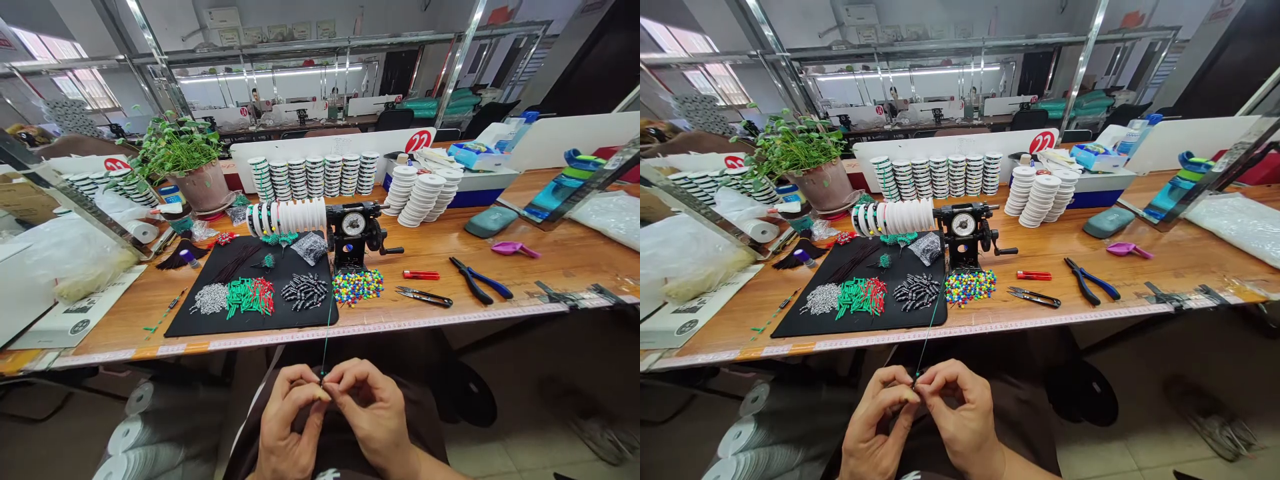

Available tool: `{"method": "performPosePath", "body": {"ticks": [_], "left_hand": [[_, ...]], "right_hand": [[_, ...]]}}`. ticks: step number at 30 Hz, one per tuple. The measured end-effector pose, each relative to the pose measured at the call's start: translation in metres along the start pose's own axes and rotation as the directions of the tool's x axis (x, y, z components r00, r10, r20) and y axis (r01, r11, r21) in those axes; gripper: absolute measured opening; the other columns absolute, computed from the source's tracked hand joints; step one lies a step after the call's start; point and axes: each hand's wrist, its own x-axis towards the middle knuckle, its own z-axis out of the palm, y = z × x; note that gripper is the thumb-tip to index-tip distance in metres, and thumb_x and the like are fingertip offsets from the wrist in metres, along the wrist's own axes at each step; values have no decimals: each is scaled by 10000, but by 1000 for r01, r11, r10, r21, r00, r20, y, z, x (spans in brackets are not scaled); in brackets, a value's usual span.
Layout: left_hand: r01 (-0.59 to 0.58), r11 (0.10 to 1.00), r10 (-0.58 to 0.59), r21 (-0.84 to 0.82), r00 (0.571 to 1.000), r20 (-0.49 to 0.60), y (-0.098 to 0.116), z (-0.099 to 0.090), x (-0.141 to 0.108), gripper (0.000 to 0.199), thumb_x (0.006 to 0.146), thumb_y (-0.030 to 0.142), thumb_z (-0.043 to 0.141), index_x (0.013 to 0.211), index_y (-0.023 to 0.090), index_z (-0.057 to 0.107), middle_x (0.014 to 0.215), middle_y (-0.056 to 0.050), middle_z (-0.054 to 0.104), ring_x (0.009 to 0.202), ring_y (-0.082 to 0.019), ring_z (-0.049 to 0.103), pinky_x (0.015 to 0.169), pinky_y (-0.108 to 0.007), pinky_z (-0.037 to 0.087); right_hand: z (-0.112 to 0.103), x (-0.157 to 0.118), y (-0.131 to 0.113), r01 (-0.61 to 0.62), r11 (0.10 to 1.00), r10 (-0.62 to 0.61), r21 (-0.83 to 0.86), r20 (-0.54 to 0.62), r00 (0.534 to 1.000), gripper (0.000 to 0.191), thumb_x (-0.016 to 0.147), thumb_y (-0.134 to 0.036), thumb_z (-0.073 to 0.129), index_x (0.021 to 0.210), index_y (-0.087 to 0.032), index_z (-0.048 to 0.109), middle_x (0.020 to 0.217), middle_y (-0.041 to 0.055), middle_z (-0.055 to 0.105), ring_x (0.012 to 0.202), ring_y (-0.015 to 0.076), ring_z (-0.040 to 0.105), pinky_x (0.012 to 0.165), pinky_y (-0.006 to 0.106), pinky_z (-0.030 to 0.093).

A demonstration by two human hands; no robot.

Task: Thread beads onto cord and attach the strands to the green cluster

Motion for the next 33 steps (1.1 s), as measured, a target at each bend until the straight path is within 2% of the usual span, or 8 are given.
{"method": "performPosePath", "body": {"ticks": [5,14,20,26,33], "left_hand": [[-42,999,41,10,999,17,1,-1,2,199,882,40,600,944,220,656,919,-36,562,798,-143,621,682,-207,562],[42,999,-42,-5,999,16,1,0,-1,203,890,53,615,966,234,668,983,-43,563,834,-148,636,669,-198,553],[-13,1000,13,-12,1000,21,4,-1,2,207,883,34,611,929,228,669,938,-31,561,813,-132,625,709,-192,558],[-11,1000,11,6,1000,14,6,3,5,183,885,42,626,922,215,673,929,-27,584,815,-127,639,715,-176,554],[-38,999,38,-5,999,15,5,3,5,189,886,28,608,930,201,673,962,-28,561,787,-109,639,713,-171,559]], "right_hand": [[-2,-2,-1,38,998,-36,-44,53,998,128,896,-160,711,799,-211,644,788,28,717,685,153,700,612,201,588],[-1,-2,0,14,1000,-14,-1,6,1000,125,891,-130,712,830,-219,649,817,27,715,718,148,696,631,194,581],[-3,-2,-2,11,1000,-12,11,58,998,137,891,-133,706,805,-218,644,804,22,709,719,148,692,637,192,575],[-4,-4,2,-41,997,41,64,-6,999,139,884,-138,728,798,-216,651,811,20,705,721,138,679,630,184,559],[-3,-3,2,24,999,-24,22,0,1000,159,867,-66,709,836,-219,678,833,28,718,741,152,697,649,194,573]]}}
